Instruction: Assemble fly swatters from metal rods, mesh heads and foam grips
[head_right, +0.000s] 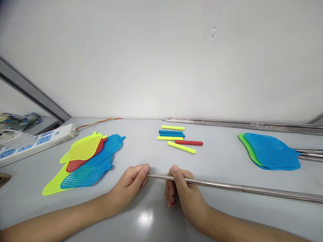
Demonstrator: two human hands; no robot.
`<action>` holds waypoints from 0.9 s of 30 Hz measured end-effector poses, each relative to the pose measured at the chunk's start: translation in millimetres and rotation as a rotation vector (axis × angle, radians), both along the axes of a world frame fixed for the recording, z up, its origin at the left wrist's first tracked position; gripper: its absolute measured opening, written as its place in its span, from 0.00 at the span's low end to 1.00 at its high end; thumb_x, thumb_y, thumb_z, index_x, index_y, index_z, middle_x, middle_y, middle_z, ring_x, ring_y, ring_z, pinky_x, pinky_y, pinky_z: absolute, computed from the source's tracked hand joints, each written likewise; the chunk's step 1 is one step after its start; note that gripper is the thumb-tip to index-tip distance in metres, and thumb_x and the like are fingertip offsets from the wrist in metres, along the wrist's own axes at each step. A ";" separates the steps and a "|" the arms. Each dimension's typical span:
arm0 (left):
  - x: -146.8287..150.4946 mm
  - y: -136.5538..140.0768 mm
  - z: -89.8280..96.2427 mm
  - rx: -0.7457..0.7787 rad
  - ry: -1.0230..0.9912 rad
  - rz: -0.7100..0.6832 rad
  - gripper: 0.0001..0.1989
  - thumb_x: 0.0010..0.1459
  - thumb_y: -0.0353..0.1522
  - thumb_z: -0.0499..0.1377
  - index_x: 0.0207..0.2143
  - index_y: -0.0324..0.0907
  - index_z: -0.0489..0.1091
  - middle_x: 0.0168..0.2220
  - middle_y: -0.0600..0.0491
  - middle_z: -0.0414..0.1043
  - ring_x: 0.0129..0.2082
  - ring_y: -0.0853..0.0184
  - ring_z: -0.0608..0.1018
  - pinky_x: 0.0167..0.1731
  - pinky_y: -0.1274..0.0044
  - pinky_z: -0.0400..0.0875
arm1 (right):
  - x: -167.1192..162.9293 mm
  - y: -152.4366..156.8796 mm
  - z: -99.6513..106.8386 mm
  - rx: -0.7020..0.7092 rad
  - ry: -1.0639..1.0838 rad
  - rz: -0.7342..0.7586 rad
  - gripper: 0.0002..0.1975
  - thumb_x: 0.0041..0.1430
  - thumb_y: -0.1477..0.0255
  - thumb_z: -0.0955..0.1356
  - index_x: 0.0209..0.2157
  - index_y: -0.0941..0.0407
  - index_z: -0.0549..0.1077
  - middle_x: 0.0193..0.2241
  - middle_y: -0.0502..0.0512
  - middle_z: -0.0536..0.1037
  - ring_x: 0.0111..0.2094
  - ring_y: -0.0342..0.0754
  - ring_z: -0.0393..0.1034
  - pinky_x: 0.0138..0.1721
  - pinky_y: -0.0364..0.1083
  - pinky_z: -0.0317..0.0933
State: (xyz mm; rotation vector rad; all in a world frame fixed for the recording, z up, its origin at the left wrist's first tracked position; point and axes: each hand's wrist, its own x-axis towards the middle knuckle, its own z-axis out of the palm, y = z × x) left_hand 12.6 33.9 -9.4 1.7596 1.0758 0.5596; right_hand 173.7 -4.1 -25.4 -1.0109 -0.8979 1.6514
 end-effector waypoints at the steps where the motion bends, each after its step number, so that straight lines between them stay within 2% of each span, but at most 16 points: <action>1: -0.3 -0.5 -0.3 0.008 0.004 -0.004 0.20 0.59 0.39 0.40 0.17 0.40 0.50 0.14 0.61 0.48 0.17 0.76 0.54 0.19 0.81 0.51 | -0.1 0.1 0.0 0.005 0.013 0.002 0.22 0.57 0.61 0.56 0.13 0.57 0.58 0.09 0.46 0.57 0.13 0.40 0.56 0.16 0.40 0.49; 7: -1.8 -2.1 -2.8 0.071 0.033 -0.038 0.20 0.59 0.38 0.40 0.18 0.39 0.52 0.15 0.61 0.49 0.17 0.77 0.54 0.19 0.82 0.50 | 0.3 -0.1 0.8 0.026 0.073 -0.003 0.23 0.57 0.63 0.55 0.13 0.58 0.58 0.09 0.47 0.57 0.13 0.40 0.56 0.16 0.41 0.49; 12: -1.6 -1.9 -2.6 0.060 0.041 -0.028 0.20 0.59 0.38 0.40 0.17 0.39 0.52 0.14 0.61 0.49 0.17 0.77 0.54 0.19 0.82 0.50 | 1.3 -0.5 1.5 0.022 0.081 0.014 0.23 0.58 0.63 0.55 0.13 0.58 0.58 0.09 0.47 0.57 0.13 0.41 0.56 0.17 0.41 0.49; 27: -0.8 -0.9 -1.7 0.046 0.040 -0.004 0.20 0.59 0.39 0.40 0.17 0.40 0.51 0.14 0.61 0.50 0.17 0.76 0.55 0.19 0.81 0.51 | 1.1 -0.1 6.3 0.015 -0.034 0.060 0.21 0.55 0.62 0.60 0.14 0.58 0.57 0.10 0.45 0.57 0.13 0.39 0.55 0.16 0.40 0.50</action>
